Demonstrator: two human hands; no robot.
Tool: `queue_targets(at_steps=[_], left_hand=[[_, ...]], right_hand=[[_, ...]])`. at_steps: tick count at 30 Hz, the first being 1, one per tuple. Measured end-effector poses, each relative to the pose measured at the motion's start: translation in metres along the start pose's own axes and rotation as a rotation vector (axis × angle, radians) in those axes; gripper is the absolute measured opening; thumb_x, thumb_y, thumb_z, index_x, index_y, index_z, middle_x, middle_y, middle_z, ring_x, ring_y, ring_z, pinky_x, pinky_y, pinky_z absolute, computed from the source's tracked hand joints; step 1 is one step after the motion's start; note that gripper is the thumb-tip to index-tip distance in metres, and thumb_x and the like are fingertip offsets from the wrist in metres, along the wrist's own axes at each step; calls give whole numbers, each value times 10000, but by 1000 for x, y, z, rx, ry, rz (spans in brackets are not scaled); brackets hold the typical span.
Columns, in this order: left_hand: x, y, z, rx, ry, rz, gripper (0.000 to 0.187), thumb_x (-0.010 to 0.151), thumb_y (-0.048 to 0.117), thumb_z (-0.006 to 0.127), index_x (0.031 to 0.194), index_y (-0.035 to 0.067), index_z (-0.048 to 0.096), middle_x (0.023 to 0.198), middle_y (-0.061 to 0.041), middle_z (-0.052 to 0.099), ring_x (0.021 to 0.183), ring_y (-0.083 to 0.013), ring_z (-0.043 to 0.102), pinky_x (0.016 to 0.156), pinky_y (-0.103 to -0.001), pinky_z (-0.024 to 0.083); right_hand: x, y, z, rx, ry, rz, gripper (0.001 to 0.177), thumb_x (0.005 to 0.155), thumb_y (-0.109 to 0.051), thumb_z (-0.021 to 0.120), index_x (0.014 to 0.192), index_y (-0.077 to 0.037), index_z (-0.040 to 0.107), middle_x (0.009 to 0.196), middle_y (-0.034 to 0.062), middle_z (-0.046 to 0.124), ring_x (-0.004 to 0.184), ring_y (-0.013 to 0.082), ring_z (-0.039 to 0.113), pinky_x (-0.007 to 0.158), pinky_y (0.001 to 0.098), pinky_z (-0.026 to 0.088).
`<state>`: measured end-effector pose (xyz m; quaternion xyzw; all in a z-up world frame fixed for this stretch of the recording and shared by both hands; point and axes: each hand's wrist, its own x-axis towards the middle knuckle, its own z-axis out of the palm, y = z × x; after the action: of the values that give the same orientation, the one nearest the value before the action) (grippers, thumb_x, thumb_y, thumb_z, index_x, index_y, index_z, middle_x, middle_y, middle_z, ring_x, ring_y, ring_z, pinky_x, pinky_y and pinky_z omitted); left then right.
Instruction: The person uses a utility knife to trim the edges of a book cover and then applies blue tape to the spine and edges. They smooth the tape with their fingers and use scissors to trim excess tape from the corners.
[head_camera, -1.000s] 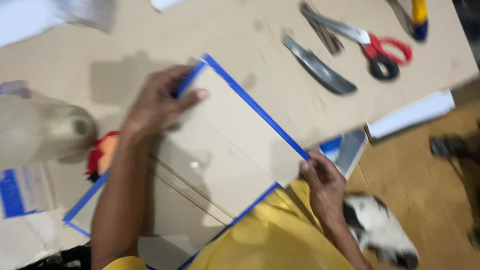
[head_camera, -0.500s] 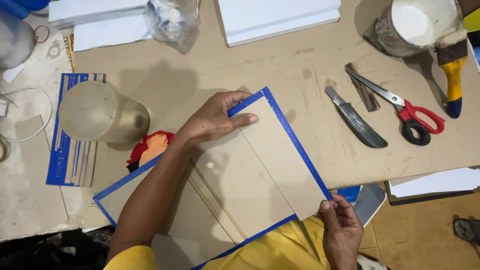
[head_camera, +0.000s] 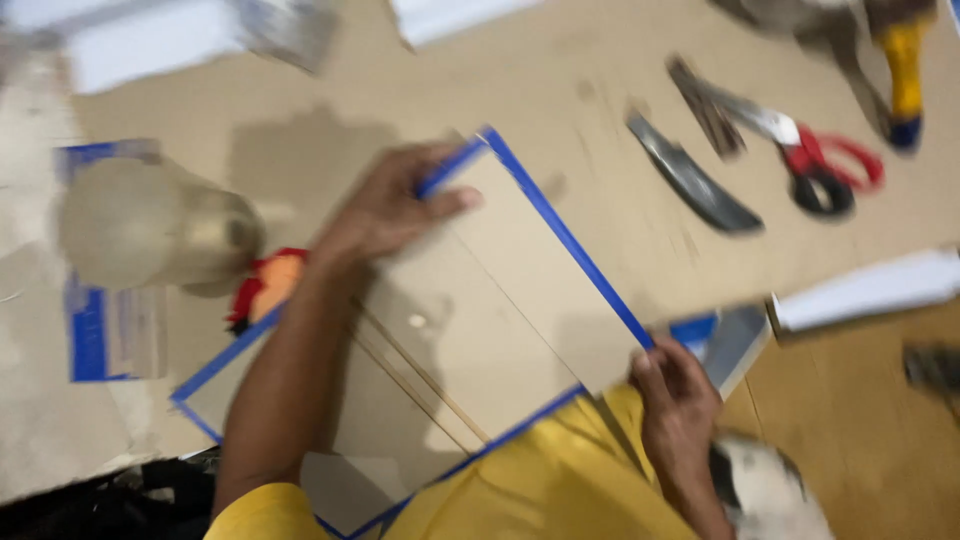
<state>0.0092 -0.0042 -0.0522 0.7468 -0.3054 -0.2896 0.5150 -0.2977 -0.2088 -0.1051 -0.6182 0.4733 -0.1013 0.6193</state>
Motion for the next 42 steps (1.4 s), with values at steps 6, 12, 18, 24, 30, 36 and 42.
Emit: queue_targets(at_steps=[6, 12, 18, 24, 30, 36, 42], left_hand=[[3, 15, 2, -71, 75, -47, 375, 931, 122, 806, 1271, 16, 690, 818, -54, 638, 719, -109, 537, 613, -225, 420], [6, 26, 3, -69, 90, -195, 372, 922, 112, 806, 1264, 21, 695, 803, -102, 698, 632, -150, 630, 565, -257, 516], [3, 31, 7, -57, 100, -162, 347, 930, 88, 793, 1240, -29, 687, 815, -135, 681, 655, -193, 628, 590, -294, 510], [5, 26, 6, -43, 108, -166, 350, 934, 94, 795, 1235, -43, 683, 846, -164, 691, 672, -226, 640, 617, -314, 517], [5, 28, 9, -53, 114, -154, 336, 928, 89, 795, 1218, -42, 687, 819, -147, 680, 679, -212, 619, 622, -305, 497], [6, 28, 9, -25, 113, -171, 312, 921, 107, 804, 1193, -8, 706, 793, -132, 681, 647, -201, 609, 600, -296, 486], [2, 8, 4, 55, 212, -142, 408, 875, 283, 778, 1223, 80, 714, 1004, 28, 657, 862, -86, 593, 718, -252, 498]], right_hand=[[15, 40, 3, 316, 15, -203, 333, 915, 37, 722, 1242, 57, 659, 877, 92, 660, 769, 146, 694, 696, 302, 658], [18, 42, 1, 341, -22, -205, 324, 921, 64, 702, 1240, 89, 652, 870, 146, 668, 773, 183, 710, 692, 350, 686], [16, 41, 2, 341, -31, -205, 318, 922, 50, 710, 1233, 86, 656, 887, 126, 661, 791, 158, 696, 694, 331, 682], [15, 37, 2, 334, -20, -194, 328, 914, 58, 712, 1236, 92, 659, 890, 132, 661, 798, 167, 707, 702, 340, 688], [17, 39, 3, 332, -34, -200, 321, 920, 50, 709, 1233, 89, 655, 882, 121, 651, 791, 152, 695, 702, 328, 684], [17, 43, 4, 355, -33, -189, 322, 913, 43, 720, 1226, 83, 655, 882, 116, 650, 779, 139, 677, 700, 327, 684], [9, 15, 5, 68, -23, -100, 329, 928, -169, 727, 1212, -6, 707, 871, 52, 650, 808, 160, 618, 753, 321, 584]])
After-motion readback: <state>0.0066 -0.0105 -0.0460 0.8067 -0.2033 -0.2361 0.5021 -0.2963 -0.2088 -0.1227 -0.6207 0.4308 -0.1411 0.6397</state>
